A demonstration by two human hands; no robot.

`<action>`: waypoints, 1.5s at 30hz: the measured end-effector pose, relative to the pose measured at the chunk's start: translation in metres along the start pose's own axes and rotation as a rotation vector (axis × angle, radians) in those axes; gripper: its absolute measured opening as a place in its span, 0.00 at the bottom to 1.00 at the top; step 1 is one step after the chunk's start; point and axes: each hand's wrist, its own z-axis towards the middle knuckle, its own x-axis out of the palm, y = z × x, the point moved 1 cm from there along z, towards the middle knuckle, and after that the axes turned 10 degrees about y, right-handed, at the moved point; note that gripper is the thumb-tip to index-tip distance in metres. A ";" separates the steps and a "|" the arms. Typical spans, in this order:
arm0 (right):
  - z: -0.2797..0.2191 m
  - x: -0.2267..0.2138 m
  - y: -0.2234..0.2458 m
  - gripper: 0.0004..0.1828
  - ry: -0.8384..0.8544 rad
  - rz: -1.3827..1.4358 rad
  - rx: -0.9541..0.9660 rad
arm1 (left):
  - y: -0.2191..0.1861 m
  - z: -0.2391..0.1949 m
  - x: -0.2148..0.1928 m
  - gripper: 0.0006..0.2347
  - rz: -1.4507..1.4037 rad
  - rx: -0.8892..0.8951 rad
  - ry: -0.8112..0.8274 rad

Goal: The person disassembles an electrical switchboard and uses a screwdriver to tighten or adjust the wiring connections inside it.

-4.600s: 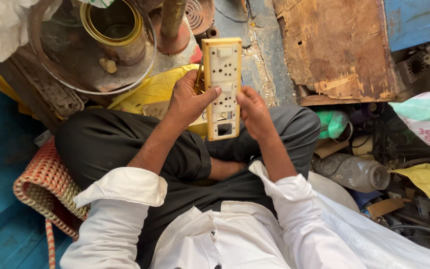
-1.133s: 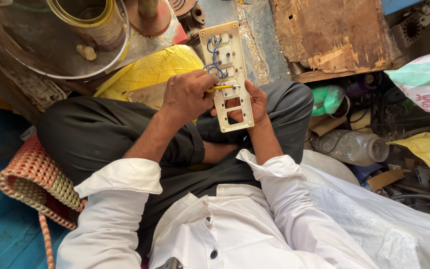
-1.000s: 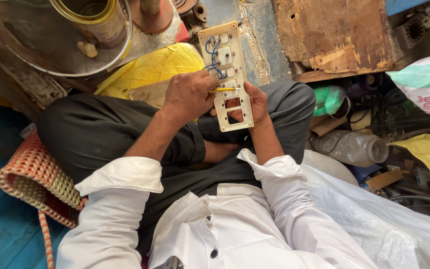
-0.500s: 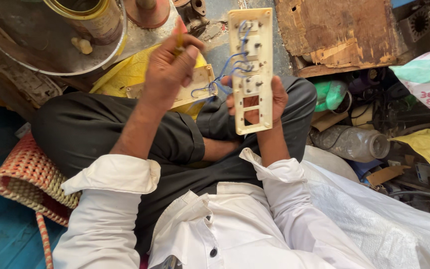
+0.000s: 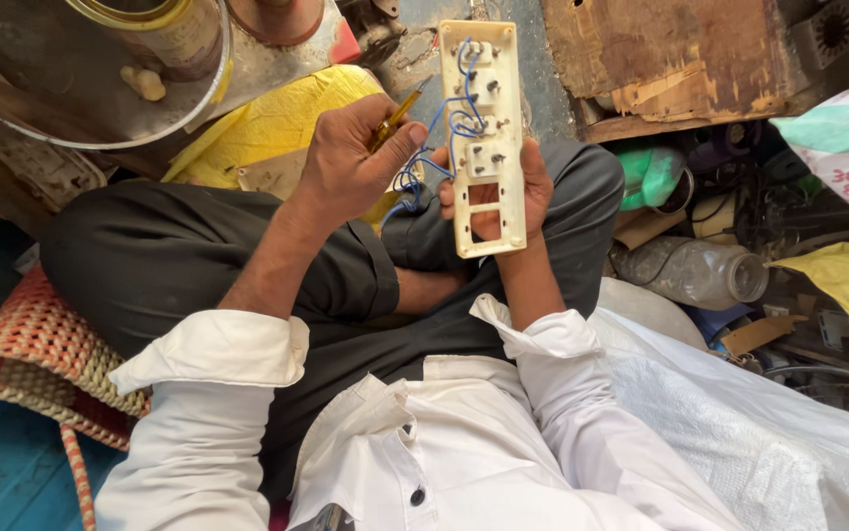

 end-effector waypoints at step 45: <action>0.004 -0.021 0.000 0.40 -0.055 -0.228 0.207 | -0.020 -0.003 0.005 0.06 0.396 0.322 0.026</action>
